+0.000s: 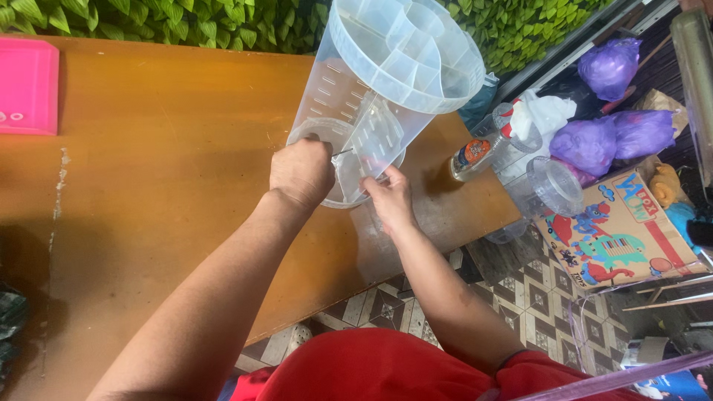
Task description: The person uses a screwdriver to tighten screws on a clear plastic container with internal compartments. They repeatedly insert and tighten screws at multiple locations on the container's rim and base, then inspect the assembly by rotating the container.
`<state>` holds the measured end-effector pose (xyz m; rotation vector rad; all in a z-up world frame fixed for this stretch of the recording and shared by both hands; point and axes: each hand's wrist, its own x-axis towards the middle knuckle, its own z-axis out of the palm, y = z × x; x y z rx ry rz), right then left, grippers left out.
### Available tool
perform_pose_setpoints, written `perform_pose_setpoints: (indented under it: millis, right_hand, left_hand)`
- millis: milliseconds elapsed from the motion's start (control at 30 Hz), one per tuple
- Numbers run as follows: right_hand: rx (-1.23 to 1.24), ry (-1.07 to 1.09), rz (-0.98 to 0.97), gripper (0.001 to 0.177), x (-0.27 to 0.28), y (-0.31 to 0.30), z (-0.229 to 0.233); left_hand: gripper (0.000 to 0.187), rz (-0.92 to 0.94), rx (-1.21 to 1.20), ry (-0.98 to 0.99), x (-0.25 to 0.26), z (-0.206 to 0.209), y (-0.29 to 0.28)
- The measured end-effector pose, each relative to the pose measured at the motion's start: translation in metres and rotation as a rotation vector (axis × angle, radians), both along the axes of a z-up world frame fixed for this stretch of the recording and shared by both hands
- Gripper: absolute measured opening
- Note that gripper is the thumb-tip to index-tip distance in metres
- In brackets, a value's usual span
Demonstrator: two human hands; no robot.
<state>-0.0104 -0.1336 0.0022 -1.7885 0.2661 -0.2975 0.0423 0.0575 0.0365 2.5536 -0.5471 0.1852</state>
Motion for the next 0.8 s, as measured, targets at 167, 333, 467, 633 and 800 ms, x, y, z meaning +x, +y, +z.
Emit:
perform_pose_setpoints:
  millis: [167, 333, 467, 633, 800]
  right_hand:
    - [0.010, -0.005, 0.009, 0.042, 0.000, 0.002, 0.001]
    - [-0.029, 0.025, -0.020, 0.043, 0.000, 0.001, 0.001]
    - [-0.035, 0.034, -0.034, 0.041, 0.001, -0.002, -0.002]
    - [-0.026, -0.003, -0.014, 0.041, 0.001, -0.007, -0.006]
    - [-0.045, -0.016, -0.001, 0.041, 0.001, -0.008, -0.005]
  left_hand:
    - [0.010, -0.028, 0.033, -0.033, 0.003, 0.005, -0.003]
    - [0.012, -0.069, 0.158, 0.002, 0.007, 0.020, -0.013]
    - [0.014, -0.098, 0.218, 0.028, 0.011, 0.035, -0.020]
    - [0.016, -0.071, 0.176, 0.106, 0.001, 0.039, -0.026]
    - [0.024, -0.020, 0.068, 0.221, -0.009, 0.030, -0.029]
